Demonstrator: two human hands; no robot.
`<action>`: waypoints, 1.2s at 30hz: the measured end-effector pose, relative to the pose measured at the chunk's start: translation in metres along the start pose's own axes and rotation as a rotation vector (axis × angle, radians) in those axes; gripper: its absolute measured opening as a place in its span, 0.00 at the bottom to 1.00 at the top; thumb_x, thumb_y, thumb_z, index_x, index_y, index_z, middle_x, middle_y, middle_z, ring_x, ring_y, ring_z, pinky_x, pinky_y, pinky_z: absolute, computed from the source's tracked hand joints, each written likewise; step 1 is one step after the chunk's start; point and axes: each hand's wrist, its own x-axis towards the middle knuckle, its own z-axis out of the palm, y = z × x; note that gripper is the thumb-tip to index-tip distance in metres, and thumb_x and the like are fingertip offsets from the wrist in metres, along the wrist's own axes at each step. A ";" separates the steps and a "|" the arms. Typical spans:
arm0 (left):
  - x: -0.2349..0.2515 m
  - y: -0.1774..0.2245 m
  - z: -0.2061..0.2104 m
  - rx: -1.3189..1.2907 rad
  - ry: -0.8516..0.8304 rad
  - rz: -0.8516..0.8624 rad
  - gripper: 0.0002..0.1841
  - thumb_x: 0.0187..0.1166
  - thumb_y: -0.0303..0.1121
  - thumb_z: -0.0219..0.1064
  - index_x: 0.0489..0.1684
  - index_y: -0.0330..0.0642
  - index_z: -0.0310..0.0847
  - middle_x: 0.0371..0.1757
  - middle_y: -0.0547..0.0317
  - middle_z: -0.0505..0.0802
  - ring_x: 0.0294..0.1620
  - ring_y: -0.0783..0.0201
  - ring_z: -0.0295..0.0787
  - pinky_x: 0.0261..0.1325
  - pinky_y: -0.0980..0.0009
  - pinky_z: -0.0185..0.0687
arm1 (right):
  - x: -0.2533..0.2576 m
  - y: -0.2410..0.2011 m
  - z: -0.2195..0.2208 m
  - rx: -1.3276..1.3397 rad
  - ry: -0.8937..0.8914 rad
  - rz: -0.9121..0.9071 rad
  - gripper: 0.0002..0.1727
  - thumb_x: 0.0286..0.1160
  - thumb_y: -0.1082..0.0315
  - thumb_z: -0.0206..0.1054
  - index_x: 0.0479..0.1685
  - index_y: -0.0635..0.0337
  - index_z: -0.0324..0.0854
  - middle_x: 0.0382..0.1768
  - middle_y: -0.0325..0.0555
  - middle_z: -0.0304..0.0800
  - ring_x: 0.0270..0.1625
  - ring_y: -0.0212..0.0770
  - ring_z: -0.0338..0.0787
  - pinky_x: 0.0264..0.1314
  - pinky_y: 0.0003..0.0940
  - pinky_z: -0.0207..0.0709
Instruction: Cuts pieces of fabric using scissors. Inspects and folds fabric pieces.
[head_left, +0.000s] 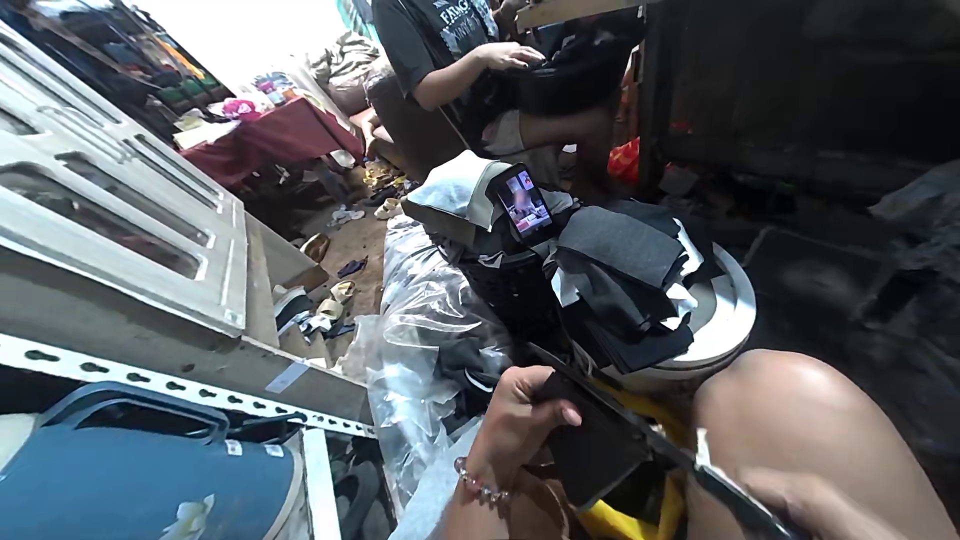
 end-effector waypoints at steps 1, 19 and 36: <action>-0.002 0.000 0.002 0.011 0.026 -0.004 0.09 0.76 0.48 0.72 0.40 0.57 0.94 0.39 0.83 0.96 0.42 0.90 0.89 0.48 0.86 0.85 | 0.002 -0.002 -0.002 -0.137 0.089 -0.057 0.30 0.75 0.44 0.70 0.37 0.71 0.82 0.26 0.51 0.82 0.28 0.42 0.81 0.31 0.44 0.75; -0.058 -0.008 0.050 -0.482 0.109 -0.131 0.17 0.75 0.46 0.74 0.62 0.64 0.89 0.55 0.77 0.96 0.57 0.83 0.90 0.64 0.79 0.85 | 0.124 -0.087 -0.009 -0.013 -0.168 -0.145 0.15 0.68 0.58 0.78 0.41 0.56 0.79 0.27 0.30 0.79 0.28 0.19 0.78 0.32 0.16 0.73; -0.045 0.039 0.057 -0.554 0.886 -0.490 0.09 0.85 0.25 0.57 0.54 0.37 0.80 0.44 0.50 0.96 0.46 0.59 0.97 0.54 0.58 0.94 | 0.146 -0.024 0.000 -0.338 0.201 -0.093 0.19 0.72 0.49 0.74 0.44 0.58 0.86 0.32 0.40 0.88 0.35 0.35 0.87 0.42 0.38 0.82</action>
